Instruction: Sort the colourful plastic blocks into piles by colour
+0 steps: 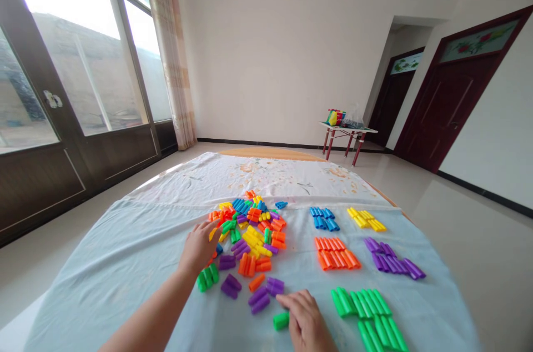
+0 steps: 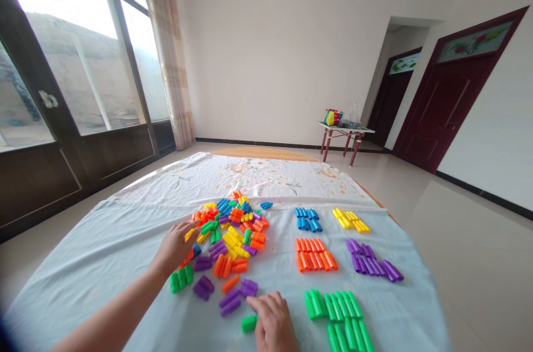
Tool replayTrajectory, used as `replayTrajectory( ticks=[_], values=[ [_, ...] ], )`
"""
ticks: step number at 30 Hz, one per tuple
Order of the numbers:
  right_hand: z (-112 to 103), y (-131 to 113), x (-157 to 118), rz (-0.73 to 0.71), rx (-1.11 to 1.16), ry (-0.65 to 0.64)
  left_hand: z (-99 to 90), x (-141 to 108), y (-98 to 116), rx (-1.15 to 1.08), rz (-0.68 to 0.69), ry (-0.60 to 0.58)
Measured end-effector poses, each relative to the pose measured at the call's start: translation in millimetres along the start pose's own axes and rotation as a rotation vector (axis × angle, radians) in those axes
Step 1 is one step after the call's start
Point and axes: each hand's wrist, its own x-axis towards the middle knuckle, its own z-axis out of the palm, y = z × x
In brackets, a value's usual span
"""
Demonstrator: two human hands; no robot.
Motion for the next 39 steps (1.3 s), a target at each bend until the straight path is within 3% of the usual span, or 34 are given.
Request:
replayTrajectory(
  ticks=[7,12,16,21,27,30,33,39],
  values=[
    [8.5,10.6,-3.1,-0.028,-0.007,0.012,11.3,13.2,12.3,0.048,0.049,-0.088],
    [-0.1,-0.5,0.7,0.005,0.036,0.049,4.6,3.6,15.6,0.010,0.111,-0.098],
    [-10.0,-15.0,6.4,0.058,0.084,0.066,-6.3,-26.7,33.0,-0.072,0.203,-0.101],
    [-21.7,-31.2,11.1,0.168,0.149,0.045,-10.2,-88.3,62.0,-0.201,0.247,-0.082],
    [-23.1,-34.2,10.2,0.176,0.123,0.034,-1.1,-132.0,75.3,-0.278,0.303,-0.244],
    [-24.7,-34.9,10.7,0.169,0.082,0.022,-0.2,-134.4,73.8,-0.224,0.342,-0.193],
    [-29.8,-41.6,12.6,0.169,0.040,0.024,-3.6,-127.6,66.6,-0.170,0.351,-0.068],
    [-31.0,-73.0,19.5,0.141,0.036,-0.054,-4.8,-104.4,23.0,-0.153,0.219,0.169]
  ],
)
